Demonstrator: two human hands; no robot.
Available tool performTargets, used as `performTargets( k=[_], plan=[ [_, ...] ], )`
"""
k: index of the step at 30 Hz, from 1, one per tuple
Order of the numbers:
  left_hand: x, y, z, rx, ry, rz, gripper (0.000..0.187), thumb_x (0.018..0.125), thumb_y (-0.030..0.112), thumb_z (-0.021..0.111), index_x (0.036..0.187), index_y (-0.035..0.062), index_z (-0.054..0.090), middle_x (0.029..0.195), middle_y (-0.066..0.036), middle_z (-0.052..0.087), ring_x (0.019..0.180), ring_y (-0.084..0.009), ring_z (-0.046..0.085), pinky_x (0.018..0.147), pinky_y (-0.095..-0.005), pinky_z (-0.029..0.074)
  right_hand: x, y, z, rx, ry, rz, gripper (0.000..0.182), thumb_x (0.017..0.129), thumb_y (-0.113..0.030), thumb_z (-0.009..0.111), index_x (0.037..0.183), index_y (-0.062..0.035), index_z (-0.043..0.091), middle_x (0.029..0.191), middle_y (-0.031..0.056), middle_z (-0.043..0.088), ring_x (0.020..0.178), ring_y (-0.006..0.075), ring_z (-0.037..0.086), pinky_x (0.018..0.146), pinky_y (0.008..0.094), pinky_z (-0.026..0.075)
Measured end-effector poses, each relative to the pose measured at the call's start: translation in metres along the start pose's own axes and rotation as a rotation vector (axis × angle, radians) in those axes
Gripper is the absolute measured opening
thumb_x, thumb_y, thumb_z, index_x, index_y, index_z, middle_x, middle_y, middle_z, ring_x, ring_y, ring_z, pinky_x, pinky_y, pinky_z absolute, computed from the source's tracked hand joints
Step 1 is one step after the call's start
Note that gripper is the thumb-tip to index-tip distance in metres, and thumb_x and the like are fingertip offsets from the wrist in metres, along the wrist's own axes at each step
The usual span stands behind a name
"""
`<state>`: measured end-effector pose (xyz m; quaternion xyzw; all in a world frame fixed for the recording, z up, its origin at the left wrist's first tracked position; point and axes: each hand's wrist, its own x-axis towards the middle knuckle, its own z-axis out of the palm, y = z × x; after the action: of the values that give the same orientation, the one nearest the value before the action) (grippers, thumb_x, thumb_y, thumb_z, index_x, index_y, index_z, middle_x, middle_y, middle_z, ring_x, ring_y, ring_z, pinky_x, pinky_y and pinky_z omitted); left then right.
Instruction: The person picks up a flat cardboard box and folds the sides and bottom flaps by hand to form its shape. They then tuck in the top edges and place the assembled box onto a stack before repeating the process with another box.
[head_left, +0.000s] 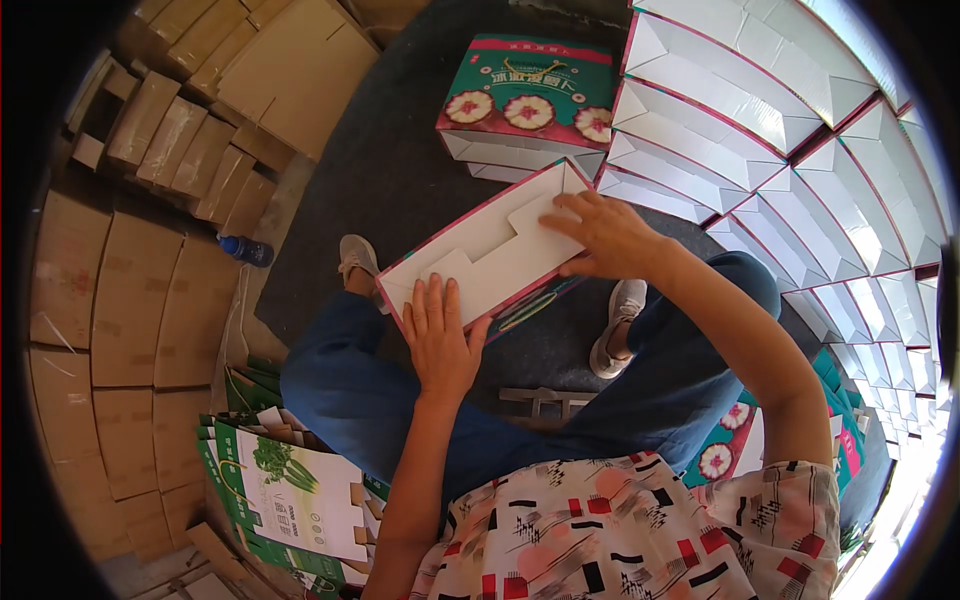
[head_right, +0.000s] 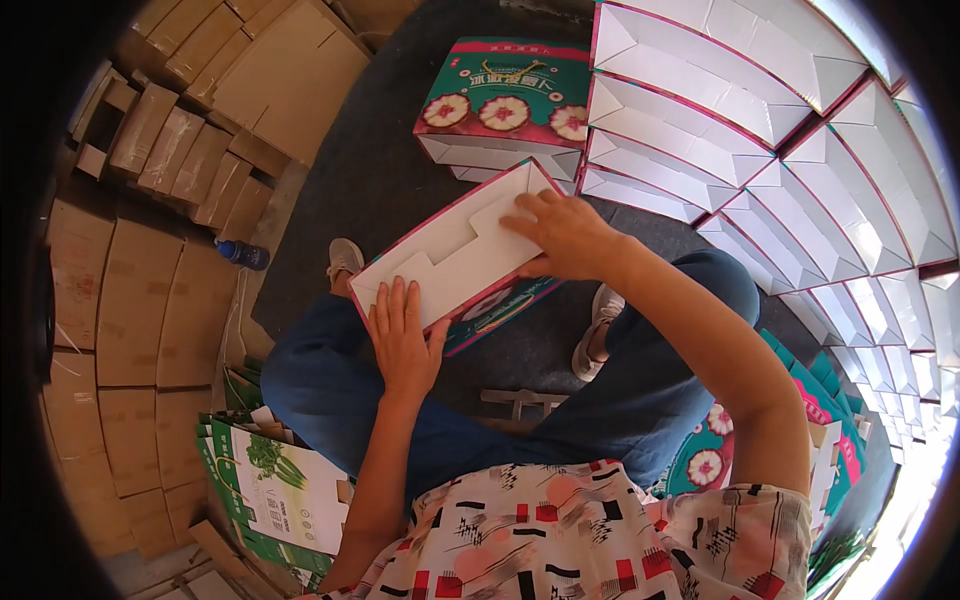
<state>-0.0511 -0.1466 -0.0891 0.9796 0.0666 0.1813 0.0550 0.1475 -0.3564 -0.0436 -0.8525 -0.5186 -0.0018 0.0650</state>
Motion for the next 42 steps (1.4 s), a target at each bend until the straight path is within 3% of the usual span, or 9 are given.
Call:
performTargets(
  k=[4, 22, 28, 31, 34, 37, 38, 41, 42],
  plan=[
    [0.000, -0.004, 0.004, -0.072, -0.051, 0.042, 0.063, 0.083, 0.041, 0.061, 0.127, -0.0017, 0.047, 0.136, -0.019, 0.043, 0.127, -0.0350, 0.038, 0.105, -0.0489, 0.027, -0.002, -0.003, 0.013, -0.016, 0.046, -0.119, 0.066, 0.072, -0.043, 0.071, 0.126, -0.0110, 0.051, 0.121, 0.0123, 0.050, 0.111, 0.0291, 0.048, 0.091, 0.0402, 0.043],
    [0.005, -0.017, 0.006, -0.213, -0.129, 0.121, 0.052, 0.082, 0.038, 0.063, 0.114, -0.0025, 0.055, 0.115, -0.018, 0.056, 0.108, -0.0349, 0.051, 0.093, -0.0425, 0.040, 0.029, -0.003, 0.001, 0.025, -0.456, -0.055, 0.053, 0.071, -0.045, 0.071, 0.111, -0.0115, 0.061, 0.104, 0.0080, 0.056, 0.108, 0.0274, 0.048, 0.089, 0.0393, 0.042],
    [0.005, -0.013, -0.003, -0.264, -0.099, 0.063, 0.050, 0.082, 0.034, 0.064, 0.116, -0.0007, 0.053, 0.119, -0.017, 0.052, 0.112, -0.0341, 0.047, 0.095, -0.0419, 0.037, 0.009, -0.001, 0.009, 0.090, -0.110, -0.046, 0.051, 0.073, -0.046, 0.071, 0.109, -0.0107, 0.061, 0.106, 0.0095, 0.057, 0.109, 0.0292, 0.050, 0.085, 0.0407, 0.045],
    [0.005, -0.017, -0.013, -0.338, 0.210, 0.020, 0.050, 0.083, 0.033, 0.064, 0.118, -0.0003, 0.051, 0.123, -0.017, 0.048, 0.114, -0.0316, 0.046, 0.098, -0.0415, 0.035, 0.001, 0.010, 0.008, 0.296, 0.157, 0.059, 0.047, 0.077, -0.041, 0.068, 0.109, -0.0084, 0.059, 0.111, 0.0111, 0.055, 0.110, 0.0318, 0.049, 0.088, 0.0423, 0.044],
    [0.004, -0.057, 0.011, -0.568, 0.350, -0.415, 0.055, 0.088, 0.040, 0.057, 0.126, 0.0008, 0.048, 0.123, -0.018, 0.051, 0.118, -0.0318, 0.045, 0.099, -0.0398, 0.034, 0.010, 0.026, 0.009, 0.293, 0.400, 0.333, 0.044, 0.084, -0.043, 0.059, 0.108, -0.0066, 0.061, 0.110, 0.0152, 0.058, 0.106, 0.0340, 0.054, 0.089, 0.0418, 0.043],
    [0.018, -0.092, 0.017, -1.264, 0.150, -1.065, 0.069, 0.090, 0.058, 0.043, 0.129, 0.0011, 0.047, 0.126, -0.017, 0.051, 0.120, -0.0290, 0.046, 0.101, -0.0403, 0.033, 0.019, 0.062, 0.040, 0.556, 0.214, 0.576, 0.055, 0.090, -0.054, 0.042, 0.104, -0.0046, 0.063, 0.102, 0.0197, 0.062, 0.099, 0.0358, 0.058, 0.088, 0.0397, 0.044],
    [0.014, -0.108, 0.024, -1.370, -0.072, -1.187, 0.083, 0.088, 0.070, 0.030, 0.129, 0.0005, 0.048, 0.128, -0.017, 0.052, 0.120, -0.0270, 0.047, 0.101, -0.0403, 0.035, 0.024, 0.070, 0.049, 0.726, 0.114, 0.721, 0.075, 0.088, -0.067, 0.028, 0.100, -0.0026, 0.065, 0.090, 0.0213, 0.065, 0.091, 0.0349, 0.062, 0.083, 0.0371, 0.046],
    [-0.004, -0.138, 0.076, -1.514, -0.188, -1.242, 0.087, 0.087, 0.072, 0.025, 0.127, -0.0007, 0.050, 0.128, -0.017, 0.052, 0.119, -0.0291, 0.049, 0.100, -0.0405, 0.036, 0.026, 0.090, 0.071, 0.944, 0.041, 0.905, 0.084, 0.084, -0.074, 0.027, 0.098, -0.0014, 0.066, 0.082, 0.0179, 0.066, 0.076, 0.0284, 0.065, 0.070, 0.0355, 0.049],
    [-0.007, -0.130, 0.071, -1.489, -0.227, -1.275, 0.089, 0.086, 0.074, 0.022, 0.126, 0.0005, 0.051, 0.127, -0.018, 0.054, 0.117, -0.0299, 0.051, 0.098, -0.0397, 0.039, 0.023, 0.095, 0.074, 1.075, 0.035, 0.988, 0.085, 0.080, -0.078, 0.030, 0.098, -0.0032, 0.067, 0.078, 0.0140, 0.066, 0.061, 0.0217, 0.061, 0.058, 0.0351, 0.048]
  ],
)
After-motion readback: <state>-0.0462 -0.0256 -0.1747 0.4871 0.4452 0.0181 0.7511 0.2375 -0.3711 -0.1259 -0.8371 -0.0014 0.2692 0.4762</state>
